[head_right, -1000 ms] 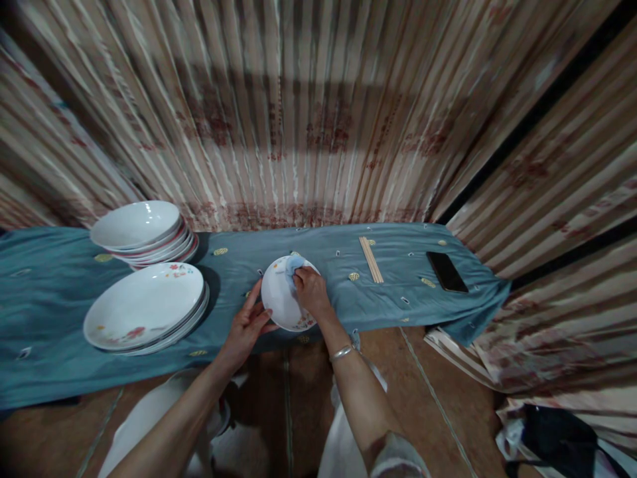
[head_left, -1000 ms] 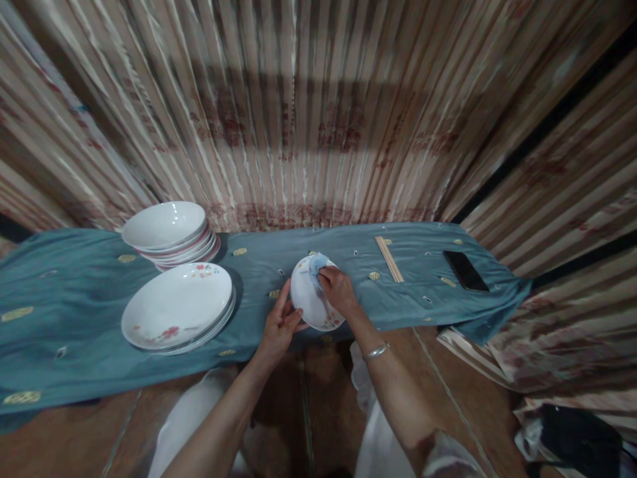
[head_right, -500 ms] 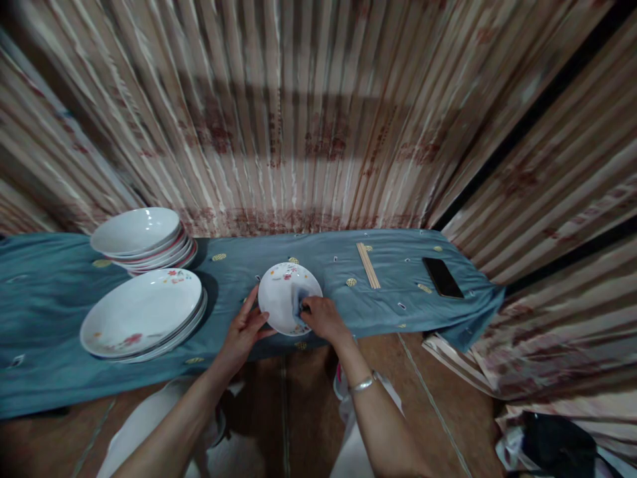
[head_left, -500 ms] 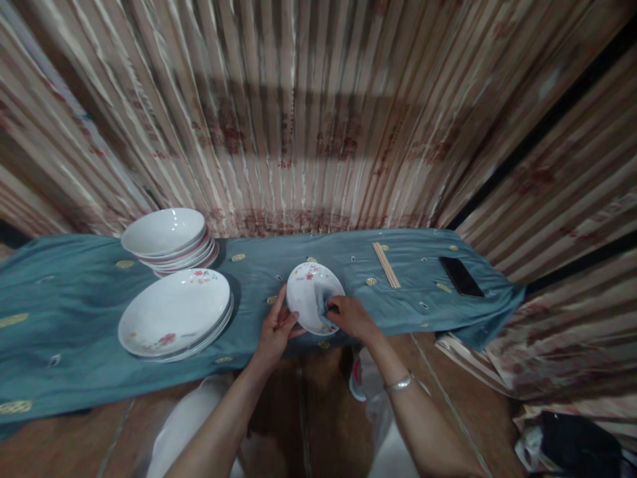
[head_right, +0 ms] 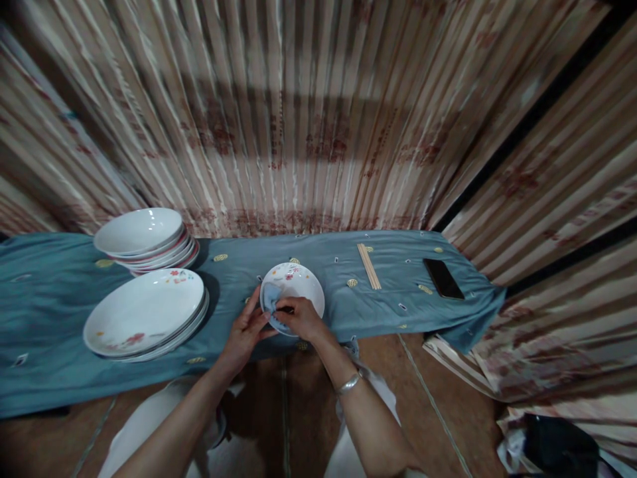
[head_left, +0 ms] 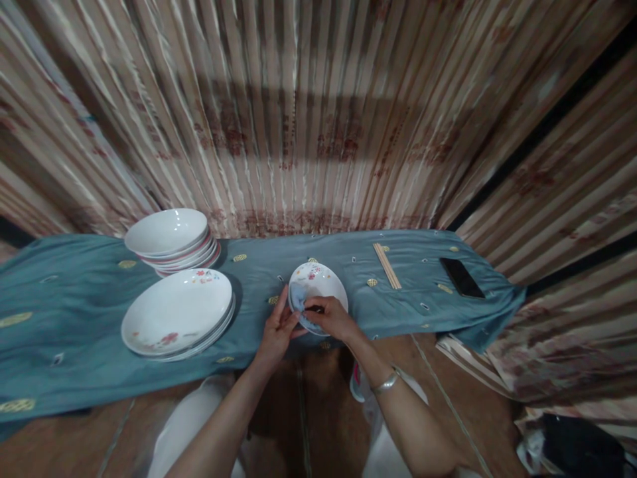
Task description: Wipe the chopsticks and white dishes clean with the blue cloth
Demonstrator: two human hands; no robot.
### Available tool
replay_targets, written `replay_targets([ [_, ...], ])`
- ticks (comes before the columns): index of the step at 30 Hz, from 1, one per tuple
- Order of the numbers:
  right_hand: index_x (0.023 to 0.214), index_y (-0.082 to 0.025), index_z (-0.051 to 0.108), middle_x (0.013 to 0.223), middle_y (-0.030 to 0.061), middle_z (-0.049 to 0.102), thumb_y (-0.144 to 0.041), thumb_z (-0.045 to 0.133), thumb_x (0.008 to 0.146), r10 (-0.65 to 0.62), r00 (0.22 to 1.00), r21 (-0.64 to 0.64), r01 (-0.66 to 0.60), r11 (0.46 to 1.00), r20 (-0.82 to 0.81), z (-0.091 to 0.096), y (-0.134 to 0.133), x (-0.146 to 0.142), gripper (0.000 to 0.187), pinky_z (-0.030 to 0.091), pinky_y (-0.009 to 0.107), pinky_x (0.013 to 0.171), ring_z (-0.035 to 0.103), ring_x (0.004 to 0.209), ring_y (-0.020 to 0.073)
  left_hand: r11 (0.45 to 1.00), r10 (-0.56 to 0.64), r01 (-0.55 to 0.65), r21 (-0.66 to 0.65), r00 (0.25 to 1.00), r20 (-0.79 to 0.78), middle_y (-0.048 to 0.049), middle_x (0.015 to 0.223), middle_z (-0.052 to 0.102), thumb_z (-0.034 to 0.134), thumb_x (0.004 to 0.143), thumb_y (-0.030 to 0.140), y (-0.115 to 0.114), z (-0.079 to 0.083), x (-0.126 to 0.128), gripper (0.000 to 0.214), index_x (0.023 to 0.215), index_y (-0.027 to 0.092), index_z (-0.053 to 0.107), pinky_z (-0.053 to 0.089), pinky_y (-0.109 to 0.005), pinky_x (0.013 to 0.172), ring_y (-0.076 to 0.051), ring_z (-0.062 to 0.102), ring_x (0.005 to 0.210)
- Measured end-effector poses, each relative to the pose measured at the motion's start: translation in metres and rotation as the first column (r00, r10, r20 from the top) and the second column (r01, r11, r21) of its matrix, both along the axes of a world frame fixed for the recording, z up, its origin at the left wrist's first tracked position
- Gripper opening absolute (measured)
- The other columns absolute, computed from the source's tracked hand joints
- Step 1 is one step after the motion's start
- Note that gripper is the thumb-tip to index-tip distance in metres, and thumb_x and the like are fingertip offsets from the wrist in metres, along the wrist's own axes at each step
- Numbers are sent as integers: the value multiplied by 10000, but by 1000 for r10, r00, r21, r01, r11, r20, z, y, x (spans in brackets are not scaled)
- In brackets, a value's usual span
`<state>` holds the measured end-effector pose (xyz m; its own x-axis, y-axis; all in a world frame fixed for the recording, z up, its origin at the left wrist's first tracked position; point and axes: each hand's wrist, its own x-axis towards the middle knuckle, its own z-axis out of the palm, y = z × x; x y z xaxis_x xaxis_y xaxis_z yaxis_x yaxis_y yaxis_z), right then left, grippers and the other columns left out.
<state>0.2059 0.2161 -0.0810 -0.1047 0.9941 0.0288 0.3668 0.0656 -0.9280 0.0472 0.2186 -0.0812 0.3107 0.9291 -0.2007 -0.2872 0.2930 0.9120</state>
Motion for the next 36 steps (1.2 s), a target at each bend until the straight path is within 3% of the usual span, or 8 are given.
replay_targets([
  [3, 910, -185, 704, 852, 4, 712, -233, 597, 769, -55, 998, 82, 56, 995, -16, 0, 7, -9, 184, 504, 246, 730, 649, 791, 161, 1000, -18, 18, 15, 1000, -2, -85, 1296, 629, 773, 692, 415, 0, 1, 0, 948, 1500, 322, 287, 605, -397, 775, -288, 647, 1074],
  [8, 1234, -215, 575, 1151, 47, 667, -211, 573, 798, -202, 979, 239, 189, 952, 34, 5, 17, -19, 436, 517, 299, 886, 655, 960, 176, 999, -42, 43, 34, 999, -16, -80, 1336, 605, 776, 684, 414, -1, 3, 0, 972, 1506, 328, 265, 603, -398, 778, -282, 654, 1058],
  [12, 1316, -210, 540, 1443, 98, 465, -203, 511, 869, -273, 931, 399, 161, 903, 241, 11, 22, -21, 448, 411, 342, 1074, 493, 1285, 213, 998, -39, 40, 50, 999, -21, -75, 1283, 636, 775, 687, 394, 0, 2, 0, 954, 1501, 329, 284, 605, -387, 758, -269, 672, 1002],
  [15, 1351, -201, 518, 1509, 107, 383, -203, 432, 929, -279, 881, 438, 93, 894, 382, 14, 28, -19, 431, 364, 373, 1125, 418, 1360, 220, 997, -40, 41, 65, 999, -29, -67, 1196, 674, 772, 690, 381, 0, 1, 0, 946, 1501, 329, 288, 606, -376, 742, -242, 680, 938],
  [19, 1356, -211, 509, 1477, 98, 440, -167, 404, 942, -295, 837, 459, 61, 887, 460, 13, 39, -12, 429, 364, 398, 1128, 400, 1375, 218, 996, -46, 49, 72, 998, -39, -62, 1178, 677, 769, 684, 373, -1, 0, 1, 962, 1506, 331, 272, 608, -376, 725, -230, 683, 894],
  [29, 1261, -176, 564, 1278, 120, 625, -149, 452, 915, -380, 782, 401, 183, 898, 494, 10, 57, 24, 365, 400, 377, 1080, 551, 1221, 220, 997, -48, 51, 54, 998, -49, -81, 1173, 673, 769, 672, 388, -4, 1, 5, 1007, 1522, 268, 244, 606, -368, 714, -245, 687, 901],
  [36, 1155, -141, 623, 1113, 191, 676, -227, 506, 914, -423, 652, 231, 362, 903, 629, 7, 49, 43, 282, 454, 372, 954, 638, 1049, 263, 1000, -17, 17, -14, 1000, -16, -80, 1117, 697, 795, 644, 350, -6, 5, 6, 1020, 1514, 255, 272, 606, -351, 690, -258, 675, 928],
])
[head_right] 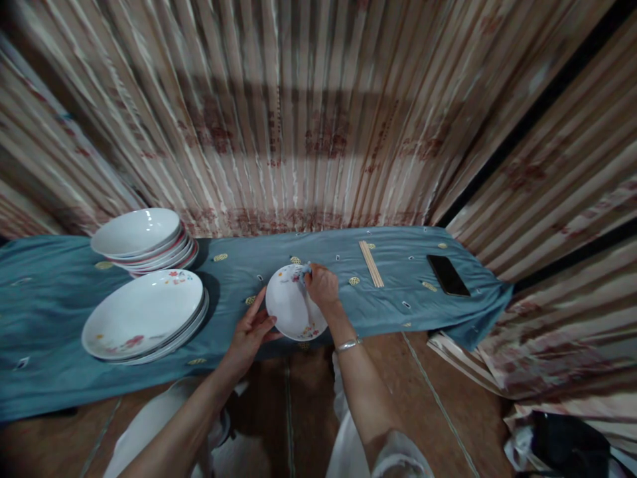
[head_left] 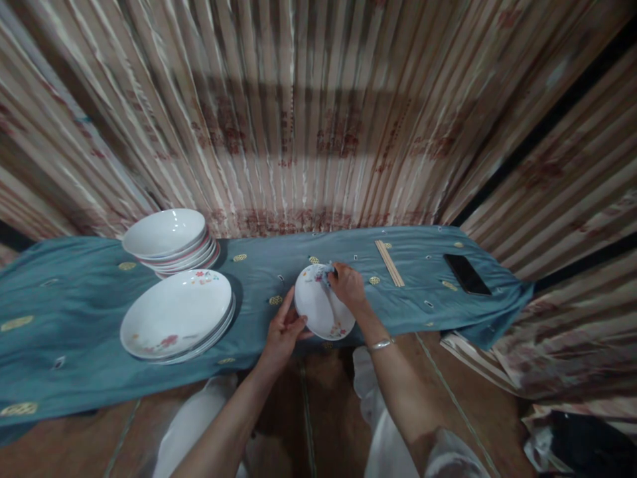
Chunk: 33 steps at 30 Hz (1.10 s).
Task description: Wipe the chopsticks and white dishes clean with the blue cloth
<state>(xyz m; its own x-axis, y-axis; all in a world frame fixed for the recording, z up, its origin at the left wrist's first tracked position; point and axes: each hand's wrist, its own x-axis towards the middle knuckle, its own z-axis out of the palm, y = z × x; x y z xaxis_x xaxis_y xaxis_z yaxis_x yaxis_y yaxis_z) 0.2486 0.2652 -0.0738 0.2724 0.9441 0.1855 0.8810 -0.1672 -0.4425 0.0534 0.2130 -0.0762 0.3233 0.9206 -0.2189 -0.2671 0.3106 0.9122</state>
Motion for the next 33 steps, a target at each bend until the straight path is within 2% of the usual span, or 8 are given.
replay_targets([
  [5, 1043, -155, 660, 994, 153, 721, -272, 483, 916, -90, 976, -178, 126, 976, 197, 5, -13, 7, 246, 473, 303, 820, 683, 957, 248, 997, 58, -56, -57, 998, 38, -74, 1061, 703, 805, 618, 290, 1, -2, 0, 1004, 1496, 242, 321, 599, -308, 627, -239, 669, 900],
  [10, 1026, -156, 682, 992, 144, 735, -317, 474, 912, -108, 960, -277, 181, 944, 257, 8, -29, 12, 287, 467, 293, 797, 691, 971, 253, 994, 77, -71, -80, 994, 73, -49, 923, 713, 797, 614, 253, 2, -4, 1, 981, 1484, 231, 347, 605, -334, 611, -234, 674, 836],
  [17, 1010, -143, 703, 1000, 161, 737, -340, 478, 911, -90, 959, -364, 187, 912, 267, 12, -54, 13, 315, 481, 296, 788, 697, 976, 264, 989, 102, -91, -113, 990, 97, -44, 887, 708, 788, 614, 202, 1, 1, 1, 965, 1477, 216, 356, 612, -390, 670, -229, 673, 834],
  [24, 984, -115, 724, 982, 210, 727, -317, 473, 918, -17, 955, -423, 147, 894, 297, 27, -76, 5, 330, 499, 345, 781, 699, 959, 307, 993, 87, -80, -81, 992, 87, -36, 887, 701, 781, 628, 202, 2, -3, 0, 942, 1473, 230, 366, 616, -364, 647, -209, 659, 817],
  [28, 986, -146, 717, 984, 175, 729, -296, 483, 921, 25, 954, -400, 101, 911, 297, 33, -86, 4, 286, 501, 326, 754, 701, 930, 284, 998, 49, -45, -42, 995, 83, -43, 924, 701, 796, 628, 254, 4, -6, -1, 950, 1475, 243, 365, 615, -387, 672, -230, 662, 857],
  [33, 1085, -181, 675, 1108, 111, 690, -173, 454, 932, 108, 947, -233, -36, 972, 302, 25, -81, 12, 270, 484, 258, 808, 654, 1011, 208, 999, 29, -28, -25, 997, 68, -47, 960, 700, 812, 613, 282, 6, -6, -2, 966, 1471, 248, 371, 610, -409, 710, -244, 657, 907],
])
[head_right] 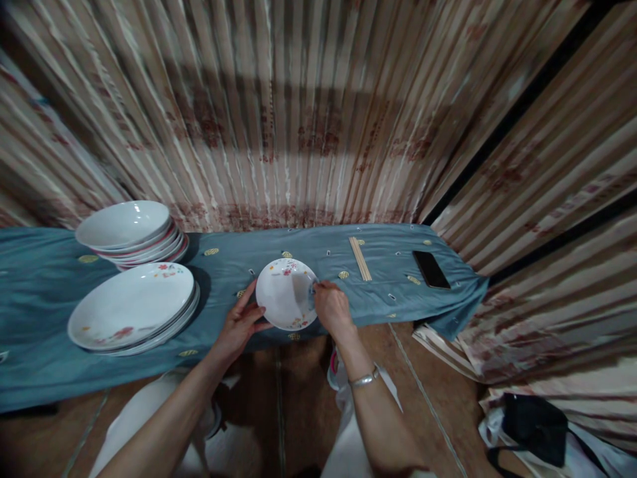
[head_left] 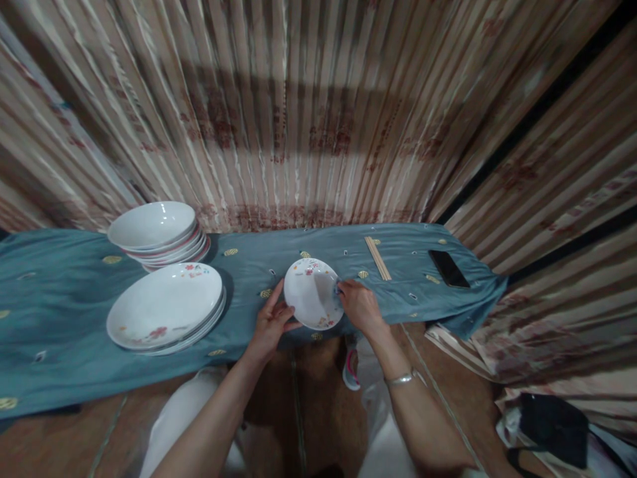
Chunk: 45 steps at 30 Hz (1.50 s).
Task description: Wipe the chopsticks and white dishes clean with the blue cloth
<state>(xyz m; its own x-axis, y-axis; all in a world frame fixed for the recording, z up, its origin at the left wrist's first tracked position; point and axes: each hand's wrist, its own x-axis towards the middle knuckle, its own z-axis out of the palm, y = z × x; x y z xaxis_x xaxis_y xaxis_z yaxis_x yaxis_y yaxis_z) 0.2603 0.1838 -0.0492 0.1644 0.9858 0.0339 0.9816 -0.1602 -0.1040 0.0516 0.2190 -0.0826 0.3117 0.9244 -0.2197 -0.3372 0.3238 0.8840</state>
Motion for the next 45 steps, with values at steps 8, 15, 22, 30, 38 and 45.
replay_targets([
  [8, 994, -136, 700, 1102, 149, 666, -89, 441, 904, 153, 988, -89, -150, 985, 24, -13, 1, -2, 278, 448, 295, 882, 606, 1040, 224, 1000, -1, 2, -23, 1000, 11, -39, 916, 697, 808, 612, 265, 1, 5, 0, 964, 1472, 244, 372, 610, -412, 703, -251, 652, 907],
  [15, 984, -151, 711, 1019, 106, 714, -171, 455, 917, 285, 931, -170, -327, 930, -230, -1, -11, -8, 266, 437, 265, 845, 649, 974, 199, 1000, -2, 3, -28, 1000, 20, -30, 896, 691, 792, 636, 258, 2, 3, 0, 937, 1472, 253, 368, 613, -420, 693, -225, 651, 859],
  [22, 1027, -168, 738, 919, 38, 745, -325, 577, 867, 310, 662, -22, -442, 897, -682, -4, -6, -9, 276, 460, 232, 720, 664, 835, 182, 999, 3, -2, -32, 999, 34, -34, 916, 700, 813, 622, 280, 1, 5, 2, 956, 1471, 248, 374, 610, -380, 670, -207, 659, 804],
  [30, 1074, -163, 727, 975, 42, 735, -386, 620, 810, 289, 318, 193, -302, 934, -903, -30, 16, -44, 363, 506, 280, 777, 652, 870, 189, 997, 23, -19, -76, 998, 52, -72, 1049, 713, 809, 659, 370, 0, 3, 1, 873, 1439, 269, 432, 597, -303, 636, -208, 689, 833],
  [38, 1148, -182, 667, 1082, 52, 720, -280, 587, 824, 303, 408, 307, -57, 950, -861, -37, 50, -72, 348, 523, 290, 851, 668, 925, 175, 997, 33, -28, -75, 998, 61, -99, 1226, 652, 808, 663, 341, -5, 3, 2, 864, 1437, 283, 430, 605, -375, 726, -257, 666, 992],
  [45, 1169, -188, 632, 1184, 87, 679, -208, 558, 869, 242, 694, 331, -6, 944, -678, -25, 71, -78, 310, 486, 309, 941, 639, 1060, 187, 996, 24, -19, -83, 998, 63, -44, 1001, 708, 815, 606, 194, -13, -1, 1, 1057, 1507, 286, 271, 587, -371, 776, -202, 675, 861],
])
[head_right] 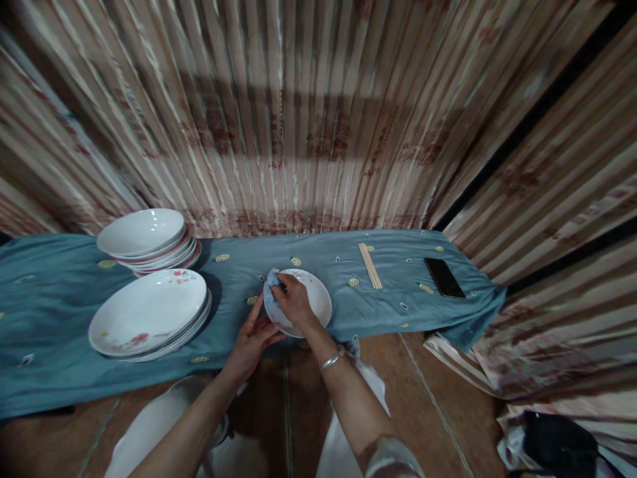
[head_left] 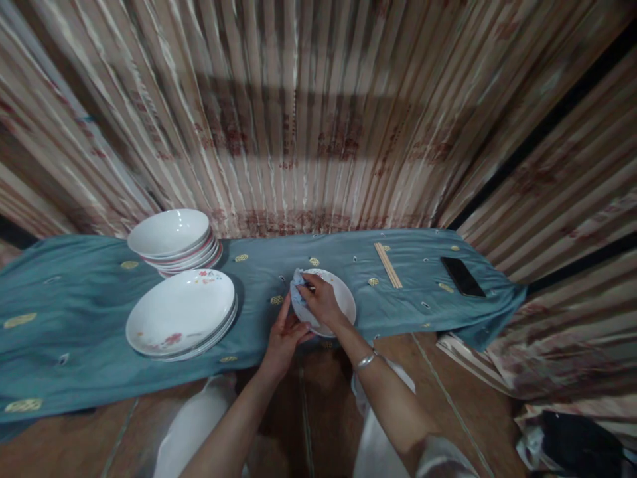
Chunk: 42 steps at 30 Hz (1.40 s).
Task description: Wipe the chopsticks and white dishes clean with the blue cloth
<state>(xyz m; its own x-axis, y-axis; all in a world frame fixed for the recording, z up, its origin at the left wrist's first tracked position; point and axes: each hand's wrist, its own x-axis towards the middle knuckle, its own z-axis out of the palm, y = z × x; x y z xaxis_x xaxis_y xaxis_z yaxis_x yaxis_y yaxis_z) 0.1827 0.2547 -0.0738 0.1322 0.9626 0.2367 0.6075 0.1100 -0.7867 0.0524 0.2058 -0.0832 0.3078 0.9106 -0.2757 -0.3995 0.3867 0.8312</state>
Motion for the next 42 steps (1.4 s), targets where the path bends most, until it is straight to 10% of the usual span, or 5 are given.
replay_targets([
  [13, 1121, -130, 598, 1157, 163, 645, -142, 475, 911, -3, 793, -157, 125, 980, 610, 4, 14, 36, 244, 438, 321, 970, 590, 1097, 230, 999, 7, -7, -54, 1000, 4, -59, 1055, 705, 762, 623, 182, -3, -2, -1, 1051, 1520, 283, 223, 579, -377, 790, -219, 670, 916],
  [21, 1100, -99, 616, 1119, 175, 661, -107, 385, 929, 54, 696, -280, 216, 936, 716, 13, -16, 47, 288, 454, 309, 878, 622, 1041, 240, 999, 3, -3, -42, 1000, -5, -53, 1026, 704, 753, 626, 165, -3, 4, -1, 1033, 1516, 281, 243, 590, -361, 722, -213, 667, 865],
  [34, 1085, -148, 660, 1098, 96, 701, -207, 564, 879, 320, 777, -430, -71, 900, 542, 20, -53, 62, 234, 420, 274, 890, 632, 1052, 212, 1000, 2, -3, -23, 999, -38, -71, 1070, 696, 744, 627, 128, 1, 5, -2, 1008, 1507, 267, 272, 600, -318, 669, -207, 668, 859],
  [42, 1099, -169, 646, 1098, 90, 683, -175, 596, 857, 352, 858, -264, -265, 927, 374, 9, -52, 34, 247, 446, 300, 894, 630, 1020, 212, 1000, 5, -6, -26, 999, -38, -93, 1183, 674, 759, 604, 147, 3, 4, -2, 1017, 1501, 270, 296, 597, -335, 698, -234, 675, 906],
])
